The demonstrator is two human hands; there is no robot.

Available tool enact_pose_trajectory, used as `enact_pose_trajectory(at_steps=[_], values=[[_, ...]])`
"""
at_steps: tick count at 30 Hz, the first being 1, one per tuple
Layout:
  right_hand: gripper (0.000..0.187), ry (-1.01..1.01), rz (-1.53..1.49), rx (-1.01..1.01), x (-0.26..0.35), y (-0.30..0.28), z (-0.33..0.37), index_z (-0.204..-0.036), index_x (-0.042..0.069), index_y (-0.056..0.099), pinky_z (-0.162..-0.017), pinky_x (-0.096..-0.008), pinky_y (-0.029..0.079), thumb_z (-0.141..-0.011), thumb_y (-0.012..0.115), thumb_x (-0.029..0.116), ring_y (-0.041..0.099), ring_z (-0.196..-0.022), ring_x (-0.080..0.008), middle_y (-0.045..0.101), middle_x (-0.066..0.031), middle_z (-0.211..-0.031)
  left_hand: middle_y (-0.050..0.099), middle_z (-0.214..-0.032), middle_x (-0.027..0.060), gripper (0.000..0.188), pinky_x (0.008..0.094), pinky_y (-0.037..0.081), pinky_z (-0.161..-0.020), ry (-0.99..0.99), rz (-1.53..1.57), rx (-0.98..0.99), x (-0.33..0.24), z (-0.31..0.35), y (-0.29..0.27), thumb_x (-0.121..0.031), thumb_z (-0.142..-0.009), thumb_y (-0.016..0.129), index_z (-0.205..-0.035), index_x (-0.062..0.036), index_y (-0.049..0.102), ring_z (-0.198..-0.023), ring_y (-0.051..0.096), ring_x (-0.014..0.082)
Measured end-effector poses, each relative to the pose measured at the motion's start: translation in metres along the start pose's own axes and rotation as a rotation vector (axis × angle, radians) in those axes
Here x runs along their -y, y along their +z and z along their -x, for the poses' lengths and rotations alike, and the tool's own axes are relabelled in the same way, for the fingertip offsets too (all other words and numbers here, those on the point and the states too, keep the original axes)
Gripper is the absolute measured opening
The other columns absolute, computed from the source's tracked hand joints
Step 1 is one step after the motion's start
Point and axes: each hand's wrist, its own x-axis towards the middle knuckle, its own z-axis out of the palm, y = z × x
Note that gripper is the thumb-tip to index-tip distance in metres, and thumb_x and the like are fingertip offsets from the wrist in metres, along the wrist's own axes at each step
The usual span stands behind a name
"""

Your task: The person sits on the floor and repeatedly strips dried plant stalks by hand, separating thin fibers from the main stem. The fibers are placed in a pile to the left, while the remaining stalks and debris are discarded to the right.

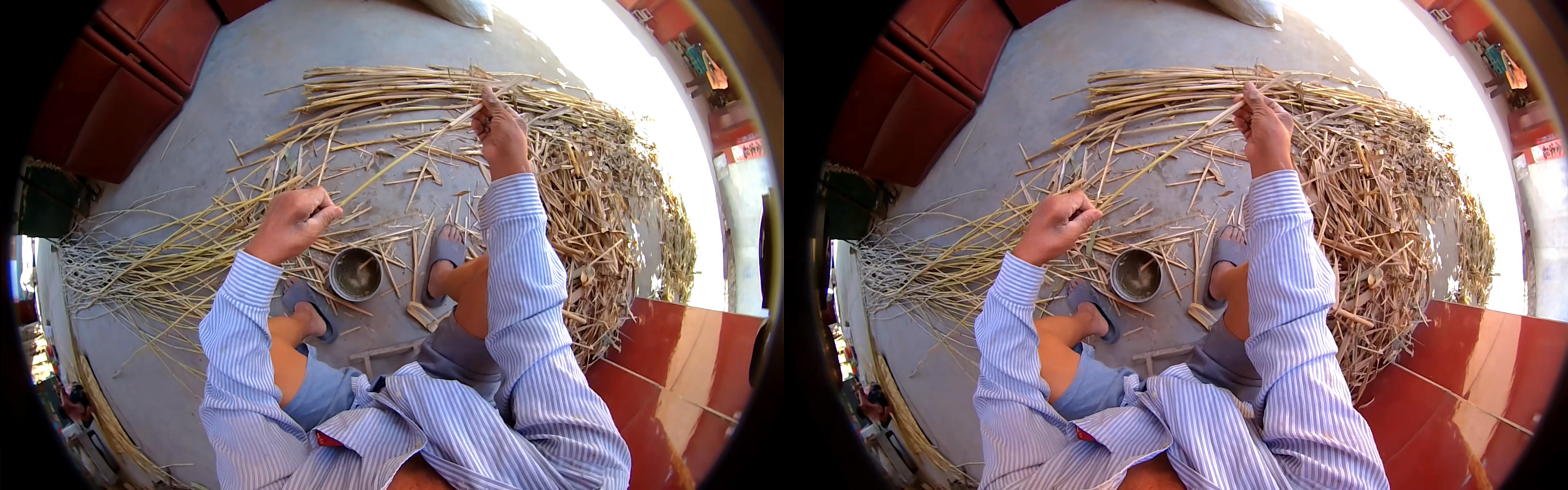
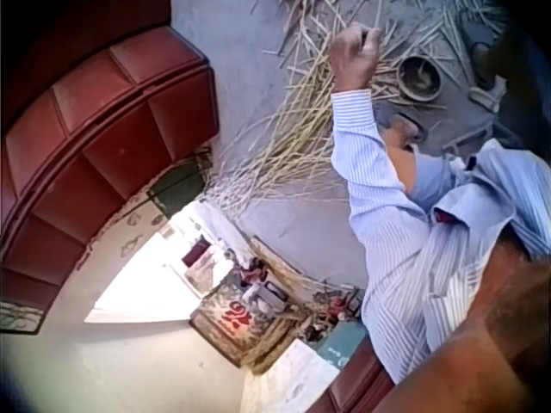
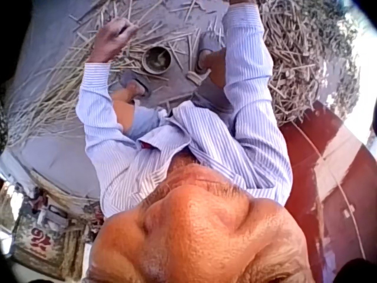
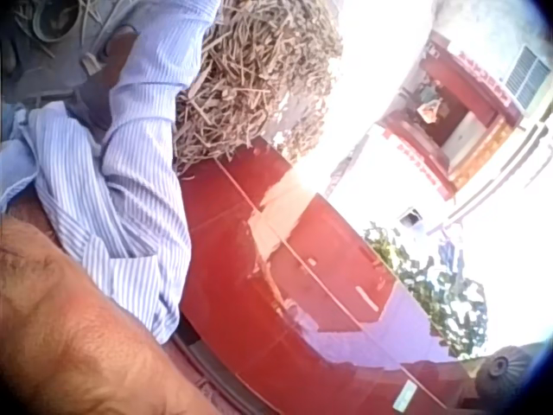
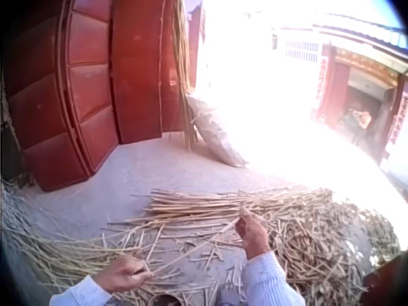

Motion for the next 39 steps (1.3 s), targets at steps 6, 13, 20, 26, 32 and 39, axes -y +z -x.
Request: enact_pose_trajectory(at_steps=[6, 13, 20, 26, 32, 39], values=[[0.027, 0.135, -0.375, 0.132, -0.004, -0.011, -0.012, -0.099, 0.002, 0.064, -0.063, -0.0216, 0.053, -0.096, 0.063, 0.028, 0.064, -0.078, -0.0127, 0.067, -0.0050, -0.087, 0.058, -0.062, 0.0122, 0.022, 0.0379, 0.043, -0.054, -0.026, 0.104, 0.035, -0.001, 0.021, -0.018, -0.023, -0.089, 0.068, -0.083, -0.0019, 0.063, -0.057, 0.056, 0.0269], [0.021, 0.241, 0.017, 0.588, -0.015, 0.042, 0.040, -0.110, 0.005, 0.063, -0.078, -0.0288, 0.057, -0.097, 0.062, 0.021, 0.069, -0.093, -0.0165, 0.071, -0.0086, -0.105, 0.059, -0.063, 0.0108, 0.021, 0.0368, 0.043, -0.054, -0.103, 0.178, 0.023, -0.002, 0.019, -0.029, -0.020, -0.089, 0.067, -0.081, -0.0012, 0.063, -0.056, 0.055, 0.0248], [0.020, 0.184, 0.189, 0.482, -0.028, 0.054, 0.047, -0.100, 0.007, 0.066, -0.076, -0.0265, 0.058, -0.094, 0.067, 0.026, 0.069, -0.083, -0.0122, 0.072, -0.0048, -0.093, 0.059, -0.065, 0.0115, 0.022, 0.0371, 0.045, -0.057, -0.094, 0.095, 0.061, 0.018, 0.028, -0.025, -0.022, -0.086, 0.070, -0.081, -0.0017, 0.063, -0.060, 0.057, 0.0235], [0.025, 0.143, 0.267, 0.331, -0.035, 0.061, 0.048, -0.092, 0.008, 0.066, -0.072, -0.0234, 0.055, -0.090, 0.072, 0.032, 0.068, -0.077, -0.0098, 0.072, -0.0038, -0.086, 0.059, -0.064, 0.0086, 0.015, 0.0331, 0.044, -0.054, 0.025, 0.004, 0.079, 0.009, 0.023, -0.019, -0.015, -0.087, 0.068, -0.084, -0.0005, 0.064, -0.058, 0.057, 0.0166], [0.027, 0.106, 0.227, 0.320, -0.029, 0.066, 0.050, -0.092, 0.009, 0.065, -0.071, -0.0235, 0.055, -0.089, 0.073, 0.034, 0.067, -0.075, -0.0106, 0.071, -0.0041, -0.088, 0.063, -0.071, 0.0138, 0.019, 0.0380, 0.046, -0.059, -0.131, -0.062, -0.002, 0.009, 0.022, -0.026, -0.020, -0.083, 0.071, -0.085, -0.0024, 0.065, -0.065, 0.062, 0.0280], [0.024, 0.120, 0.162, 0.434, -0.044, 0.089, 0.079, -0.091, 0.008, 0.065, -0.072, -0.0240, 0.055, -0.090, 0.072, 0.030, 0.067, -0.076, -0.0107, 0.071, -0.0049, -0.089, 0.063, -0.071, 0.0099, 0.017, 0.0311, 0.045, -0.057, -0.057, 0.015, -0.222, 0.004, 0.002, -0.008, -0.015, -0.087, 0.069, -0.091, 0.0006, 0.063, -0.062, 0.058, 0.0159]])
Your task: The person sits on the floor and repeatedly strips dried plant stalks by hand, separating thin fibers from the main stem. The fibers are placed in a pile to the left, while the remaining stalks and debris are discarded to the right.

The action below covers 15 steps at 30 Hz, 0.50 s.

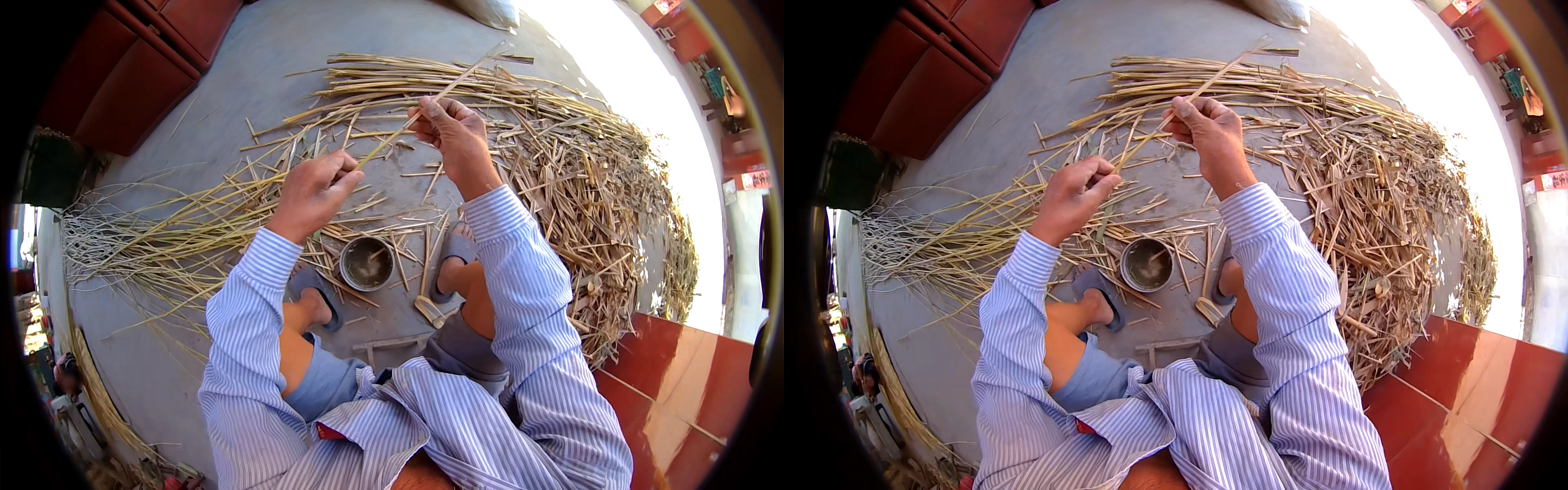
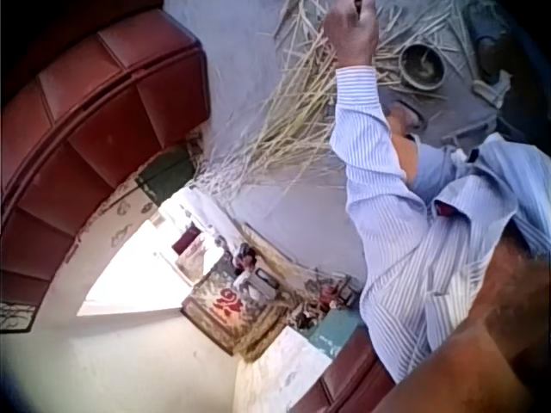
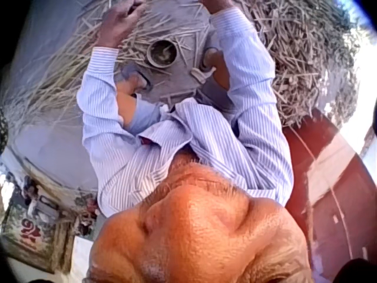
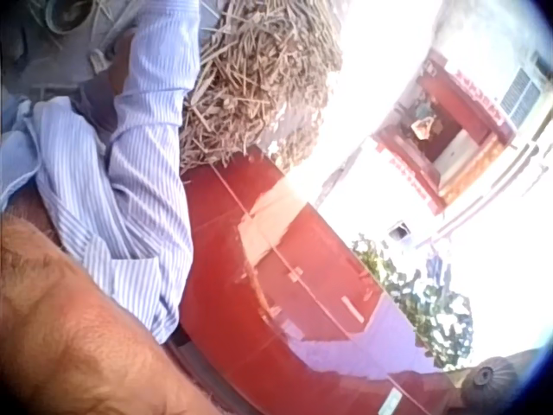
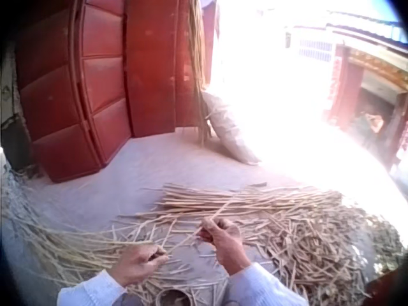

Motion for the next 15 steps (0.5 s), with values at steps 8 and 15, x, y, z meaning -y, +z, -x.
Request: enact_pose_trajectory(at_steps=[8, 15], values=[[0.018, 0.070, -0.076, 0.066, -0.012, 0.022, 0.017, -0.094, 0.005, 0.063, -0.073, -0.0255, 0.056, -0.094, 0.067, 0.023, 0.068, -0.080, -0.0129, 0.072, -0.0076, -0.094, 0.065, -0.072, 0.0116, 0.024, 0.0388, 0.047, -0.056, 0.043, -0.094, -0.278, -0.025, -0.027, 0.026, -0.028, -0.090, 0.067, -0.083, -0.0041, 0.065, -0.064, 0.063, 0.0282], [0.018, -0.058, -0.388, -0.089, 0.006, -0.025, -0.008, -0.110, 0.003, 0.060, -0.078, -0.0272, 0.057, -0.099, 0.057, 0.017, 0.069, -0.089, -0.0142, 0.071, -0.0101, -0.104, 0.064, -0.066, 0.0082, 0.019, 0.0303, 0.044, -0.053, 0.015, -0.006, -0.202, -0.028, -0.031, 0.016, -0.019, -0.089, 0.070, -0.084, -0.0006, 0.065, -0.057, 0.057, 0.0137]])
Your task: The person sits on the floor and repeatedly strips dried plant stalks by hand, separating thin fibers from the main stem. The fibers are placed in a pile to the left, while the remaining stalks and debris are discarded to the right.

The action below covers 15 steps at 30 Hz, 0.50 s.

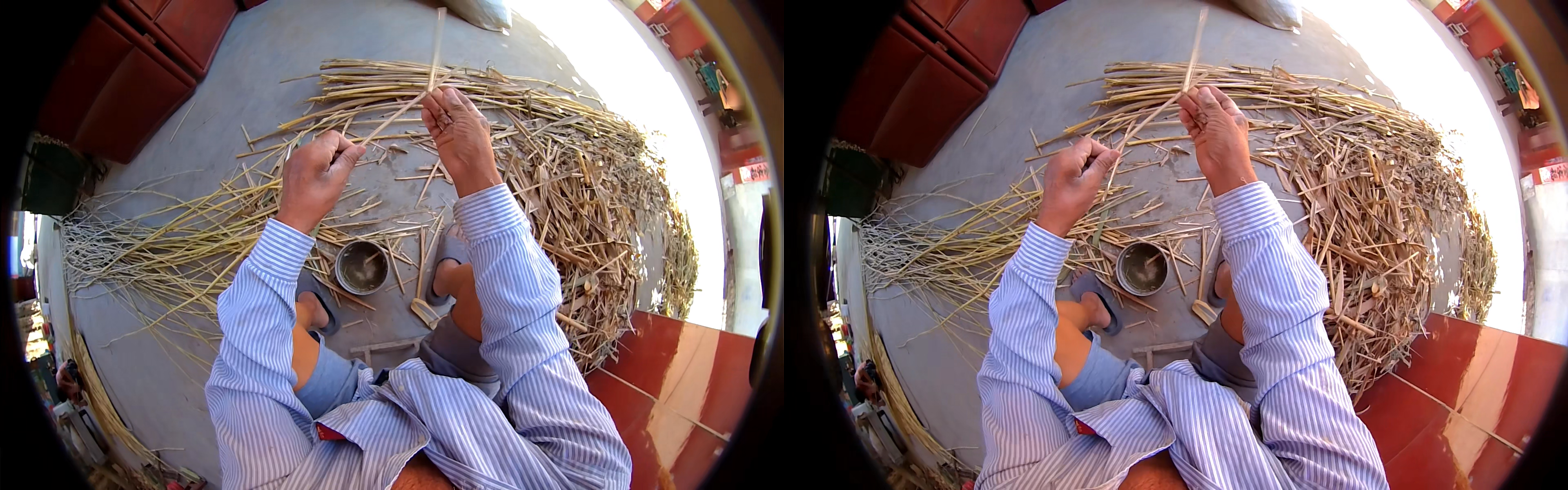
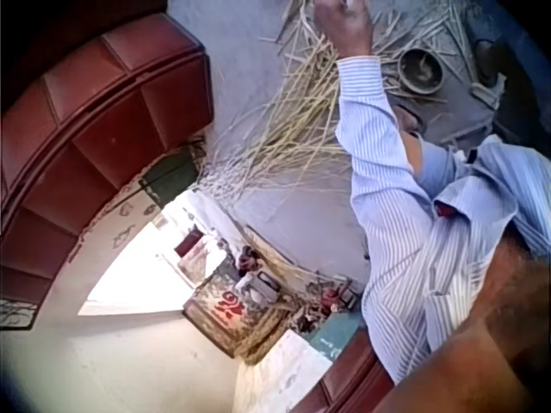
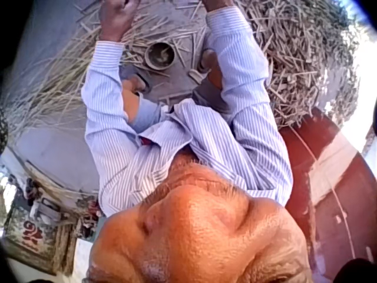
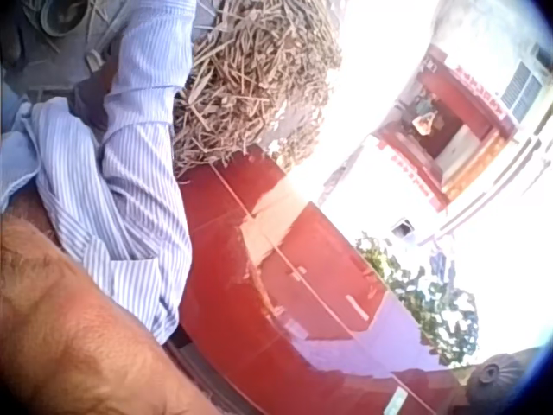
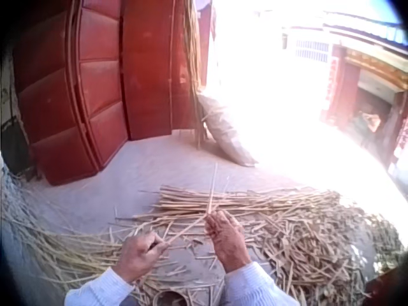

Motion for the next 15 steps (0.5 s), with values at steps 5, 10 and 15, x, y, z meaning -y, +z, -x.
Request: enact_pose_trajectory(at_steps=[5, 10, 15], values=[[0.018, 0.245, 0.063, 0.207, -0.013, 0.024, 0.029, -0.111, 0.004, 0.059, -0.079, -0.0286, 0.055, -0.098, 0.058, 0.017, 0.068, -0.090, -0.0136, 0.071, -0.0086, -0.101, 0.065, -0.070, 0.0113, 0.024, 0.0376, 0.046, -0.056, -0.030, 0.028, 0.025, 0.002, 0.001, 0.011, -0.027, -0.087, 0.071, -0.082, -0.0041, 0.065, -0.062, 0.062, 0.0274], [0.017, 0.113, 0.234, 0.129, -0.023, 0.023, 0.031, -0.096, 0.005, 0.065, -0.070, -0.0252, 0.053, -0.096, 0.064, 0.022, 0.068, -0.077, -0.0123, 0.072, -0.0066, -0.090, 0.066, -0.070, 0.0097, 0.024, 0.0369, 0.047, -0.056, 0.025, 0.016, -0.022, -0.001, 0.001, 0.025, -0.028, -0.086, 0.072, -0.083, -0.0054, 0.066, -0.062, 0.063, 0.0262], [0.023, 0.065, 0.311, 0.060, -0.027, 0.022, 0.029, -0.085, 0.003, 0.062, -0.062, -0.0241, 0.052, -0.092, 0.069, 0.025, 0.066, -0.069, -0.0117, 0.071, -0.0080, -0.082, 0.065, -0.068, 0.0096, 0.025, 0.0365, 0.047, -0.055, -0.031, -0.015, -0.021, -0.003, 0.001, 0.028, -0.029, -0.086, 0.072, -0.081, -0.0065, 0.065, -0.061, 0.063, 0.0261]])
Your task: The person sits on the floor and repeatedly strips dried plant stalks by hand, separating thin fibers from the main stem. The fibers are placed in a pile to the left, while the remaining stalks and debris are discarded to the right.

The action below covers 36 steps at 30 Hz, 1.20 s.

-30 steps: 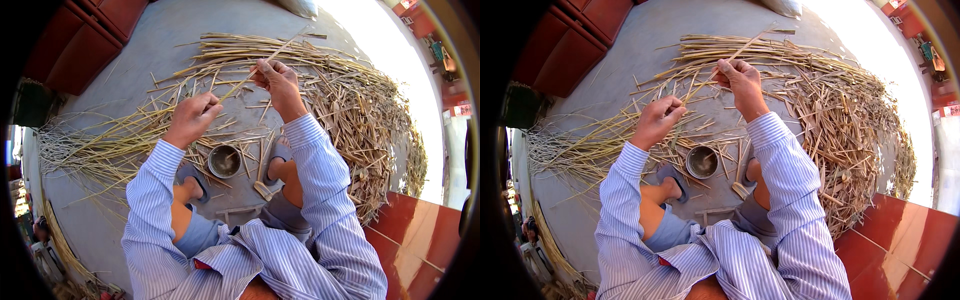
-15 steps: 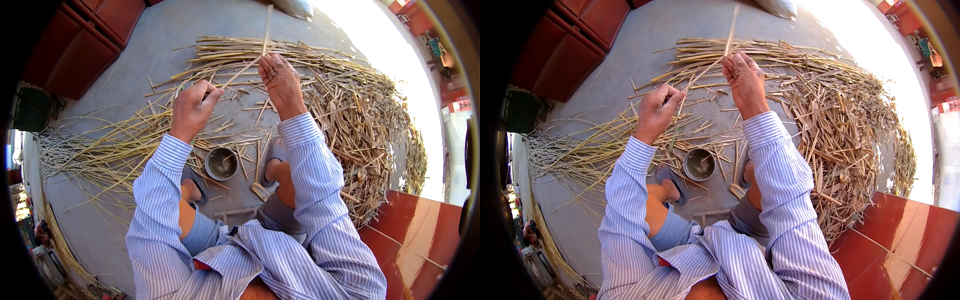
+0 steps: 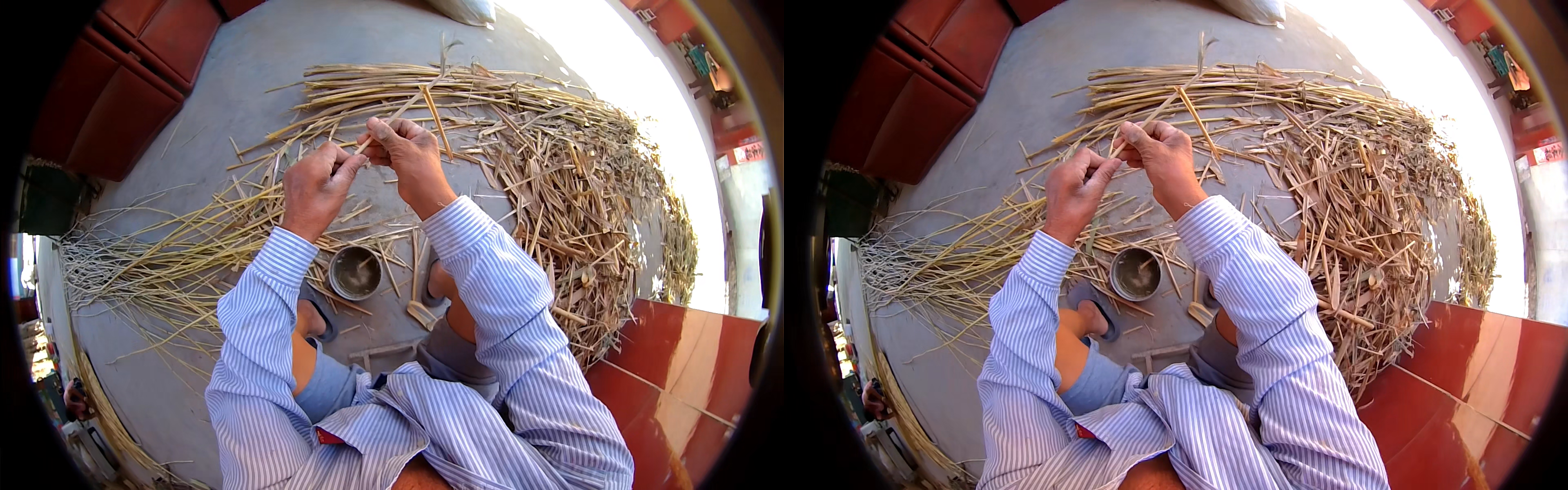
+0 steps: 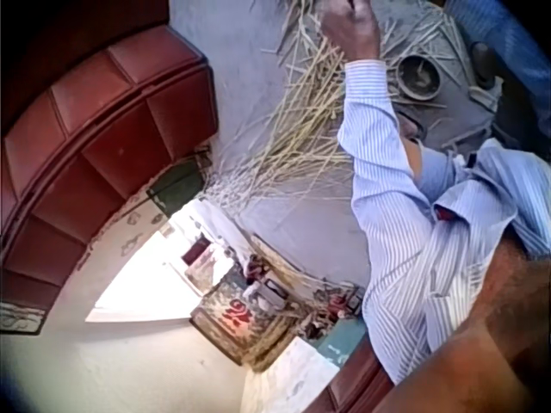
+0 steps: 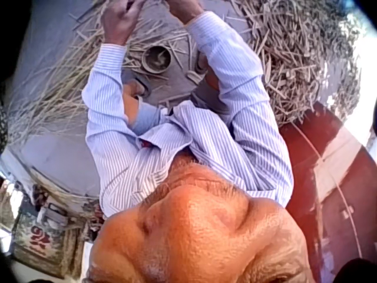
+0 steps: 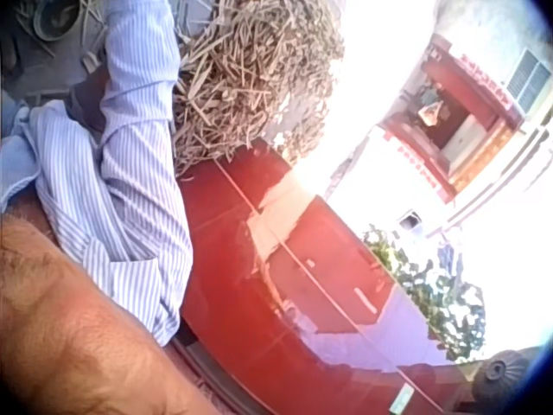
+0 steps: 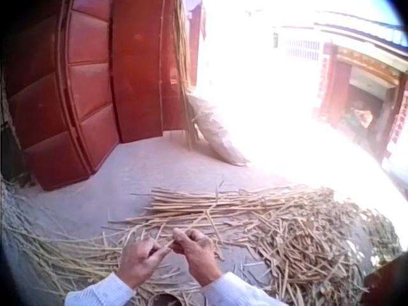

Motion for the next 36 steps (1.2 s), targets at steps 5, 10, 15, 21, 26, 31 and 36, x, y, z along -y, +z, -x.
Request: enact_pose_trajectory(at_steps=[5, 10, 15, 21, 26, 31, 36], values=[[0.028, 0.064, 0.039, -0.066, 0.002, -0.001, -0.002, -0.083, 0.002, 0.061, -0.059, -0.0241, 0.051, -0.089, 0.073, 0.027, 0.067, -0.067, -0.0128, 0.070, -0.0081, -0.078, 0.063, -0.068, 0.0100, 0.025, 0.0391, 0.046, -0.054, 0.140, -0.188, -0.059, 0.002, 0.000, 0.003, -0.030, -0.087, 0.071, -0.080, -0.0072, 0.062, -0.061, 0.062, 0.0287], [0.028, 0.027, 0.023, -0.126, 0.010, -0.014, -0.009, -0.084, 0.003, 0.064, -0.057, -0.0239, 0.051, -0.088, 0.074, 0.028, 0.068, -0.065, -0.0135, 0.070, -0.0078, -0.077, 0.063, -0.072, 0.0099, 0.023, 0.0403, 0.046, -0.053, 0.276, -0.341, -0.046, 0.003, 0.002, -0.006, -0.027, -0.087, 0.070, -0.081, -0.0077, 0.060, -0.062, 0.061, 0.0304], [0.024, -0.025, 0.007, -0.225, 0.035, -0.057, -0.024, -0.086, 0.005, 0.066, -0.056, -0.0220, 0.052, -0.089, 0.074, 0.027, 0.067, -0.064, -0.0115, 0.070, -0.0055, -0.078, 0.061, -0.067, 0.0090, 0.021, 0.0393, 0.043, -0.053, 0.298, -0.287, -0.008, -0.003, 0.013, -0.024, -0.022, -0.084, 0.073, -0.078, -0.0069, 0.061, -0.060, 0.060, 0.0290], [0.023, -0.163, -0.391, -0.723, 0.064, -0.175, -0.050, -0.090, 0.008, 0.063, -0.063, -0.0249, 0.052, -0.095, 0.066, 0.030, 0.066, -0.073, -0.0121, 0.068, -0.0023, -0.078, 0.062, -0.069, 0.0091, 0.022, 0.0392, 0.044, -0.051, 0.304, -0.204, 0.028, 0.010, 0.024, -0.038, -0.024, -0.085, 0.072, -0.078, -0.0076, 0.060, -0.059, 0.060, 0.0287], [0.036, 0.077, -0.322, -0.158, 0.052, -0.121, -0.032, -0.119, 0.001, 0.057, -0.076, -0.0290, 0.055, -0.099, 0.058, 0.031, 0.065, -0.098, -0.0195, 0.066, -0.0126, -0.113, 0.063, -0.069, 0.0090, 0.022, 0.0387, 0.044, -0.051, 0.291, -0.222, 0.015, 0.009, 0.020, -0.042, -0.024, -0.085, 0.073, -0.078, -0.0075, 0.060, -0.059, 0.061, 0.0280], [0.023, 0.030, -0.144, 0.061, 0.027, -0.054, -0.023, -0.106, 0.003, 0.065, -0.068, -0.0246, 0.055, -0.097, 0.061, 0.024, 0.068, -0.080, -0.0129, 0.072, -0.0090, -0.098, 0.063, -0.067, 0.0081, 0.022, 0.0367, 0.044, -0.052, 0.270, -0.263, 0.014, 0.013, 0.023, -0.041, -0.022, -0.084, 0.074, -0.077, -0.0065, 0.061, -0.059, 0.061, 0.0258], [0.022, -0.017, -0.056, -0.103, 0.025, -0.043, -0.024, -0.094, 0.006, 0.067, -0.061, -0.0230, 0.053, -0.093, 0.068, 0.028, 0.068, -0.074, -0.0112, 0.072, -0.0068, -0.090, 0.062, -0.068, 0.0086, 0.022, 0.0383, 0.044, -0.050, 0.301, -0.256, -0.002, 0.014, 0.026, -0.045, -0.023, -0.084, 0.074, -0.077, -0.0076, 0.059, -0.057, 0.060, 0.0278]])
